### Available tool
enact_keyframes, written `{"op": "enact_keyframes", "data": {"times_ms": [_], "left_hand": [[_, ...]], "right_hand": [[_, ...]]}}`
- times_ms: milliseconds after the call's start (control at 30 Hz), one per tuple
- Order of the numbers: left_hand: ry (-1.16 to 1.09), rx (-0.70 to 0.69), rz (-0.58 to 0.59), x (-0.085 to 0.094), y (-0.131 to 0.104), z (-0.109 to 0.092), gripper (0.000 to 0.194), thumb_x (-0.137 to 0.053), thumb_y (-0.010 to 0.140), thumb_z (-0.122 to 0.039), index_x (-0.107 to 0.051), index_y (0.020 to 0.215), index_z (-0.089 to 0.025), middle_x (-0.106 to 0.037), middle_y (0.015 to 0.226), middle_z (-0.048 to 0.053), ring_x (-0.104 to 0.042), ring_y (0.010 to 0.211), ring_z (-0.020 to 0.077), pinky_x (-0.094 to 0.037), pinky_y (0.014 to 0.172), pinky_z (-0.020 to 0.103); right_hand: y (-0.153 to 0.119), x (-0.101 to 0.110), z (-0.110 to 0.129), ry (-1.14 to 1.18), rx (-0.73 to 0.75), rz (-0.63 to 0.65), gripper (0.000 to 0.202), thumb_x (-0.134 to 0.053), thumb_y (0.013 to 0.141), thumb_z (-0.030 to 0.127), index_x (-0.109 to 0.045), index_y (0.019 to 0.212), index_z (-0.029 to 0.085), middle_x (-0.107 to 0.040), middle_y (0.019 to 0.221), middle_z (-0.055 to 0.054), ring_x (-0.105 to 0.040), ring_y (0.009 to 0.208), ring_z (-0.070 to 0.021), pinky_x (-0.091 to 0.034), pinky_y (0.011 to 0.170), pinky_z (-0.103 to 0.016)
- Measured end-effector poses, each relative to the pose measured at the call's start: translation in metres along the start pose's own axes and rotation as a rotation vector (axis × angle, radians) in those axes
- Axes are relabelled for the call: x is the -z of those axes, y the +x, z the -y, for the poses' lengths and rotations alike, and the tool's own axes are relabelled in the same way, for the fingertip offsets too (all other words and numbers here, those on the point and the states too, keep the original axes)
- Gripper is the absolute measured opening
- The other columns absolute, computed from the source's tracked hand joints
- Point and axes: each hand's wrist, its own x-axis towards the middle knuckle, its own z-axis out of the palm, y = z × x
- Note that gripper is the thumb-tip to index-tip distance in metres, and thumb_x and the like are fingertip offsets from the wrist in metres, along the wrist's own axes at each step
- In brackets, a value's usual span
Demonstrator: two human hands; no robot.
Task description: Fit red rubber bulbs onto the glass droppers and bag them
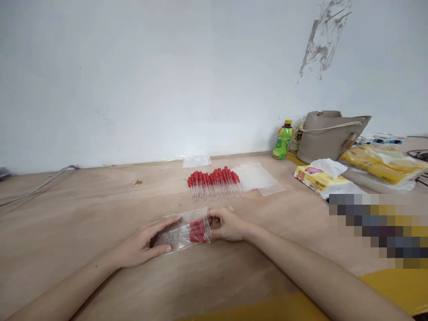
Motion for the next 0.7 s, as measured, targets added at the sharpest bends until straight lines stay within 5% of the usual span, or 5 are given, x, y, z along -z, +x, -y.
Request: {"op": "enact_keyframes", "data": {"times_ms": [100,267,467,600,700], "left_hand": [[-0.011,-0.026,0.001,0.000,0.000,0.001,0.059,-0.054,0.079,-0.039,-0.030,0.131,-0.027,-0.041,0.132,0.006,-0.041,0.117,0.0243,-0.034,0.097,0.041],[-0.018,-0.046,0.011,-0.001,0.001,0.005,0.057,-0.058,0.076,-0.040,-0.038,0.128,-0.027,-0.040,0.132,0.005,-0.038,0.120,0.0247,-0.033,0.098,0.042],[-0.005,-0.046,0.043,0.001,0.001,0.004,0.057,-0.058,0.076,-0.041,-0.039,0.127,-0.027,-0.036,0.135,0.006,-0.036,0.121,0.0253,-0.031,0.099,0.043],[0.008,-0.046,0.056,0.001,0.001,0.005,0.056,-0.057,0.077,-0.040,-0.037,0.128,-0.028,-0.034,0.136,0.005,-0.035,0.122,0.0244,-0.030,0.100,0.043],[-0.006,-0.057,0.045,-0.001,0.000,0.006,0.056,-0.057,0.077,-0.039,-0.037,0.128,-0.028,-0.034,0.136,0.005,-0.035,0.122,0.0252,-0.030,0.099,0.044]], "right_hand": [[0.001,-0.001,-0.002,-0.001,-0.008,0.023,0.050,-0.073,0.054,0.036,-0.061,0.098,0.016,-0.065,0.085,-0.004,-0.059,0.084,-0.0183,-0.045,0.080,-0.034],[0.002,-0.004,-0.011,-0.168,-0.050,-0.148,0.044,-0.076,0.048,0.035,-0.064,0.085,0.016,-0.064,0.076,-0.002,-0.058,0.075,-0.0169,-0.046,0.072,-0.031],[0.008,0.018,-0.011,-0.138,-0.035,-0.060,0.033,-0.067,0.061,0.035,-0.062,0.086,0.014,-0.061,0.068,0.000,-0.053,0.060,-0.0102,-0.041,0.057,-0.022],[0.026,0.046,-0.005,-0.533,-0.035,-0.409,0.018,-0.057,0.070,0.032,-0.062,0.071,0.014,-0.058,0.061,0.000,-0.050,0.057,-0.0108,-0.036,0.055,-0.022],[0.049,0.064,0.001,-0.867,-0.026,-0.677,0.017,-0.051,0.075,0.029,-0.064,0.073,0.018,-0.060,0.071,-0.003,-0.051,0.072,-0.0157,-0.034,0.067,-0.028]]}}
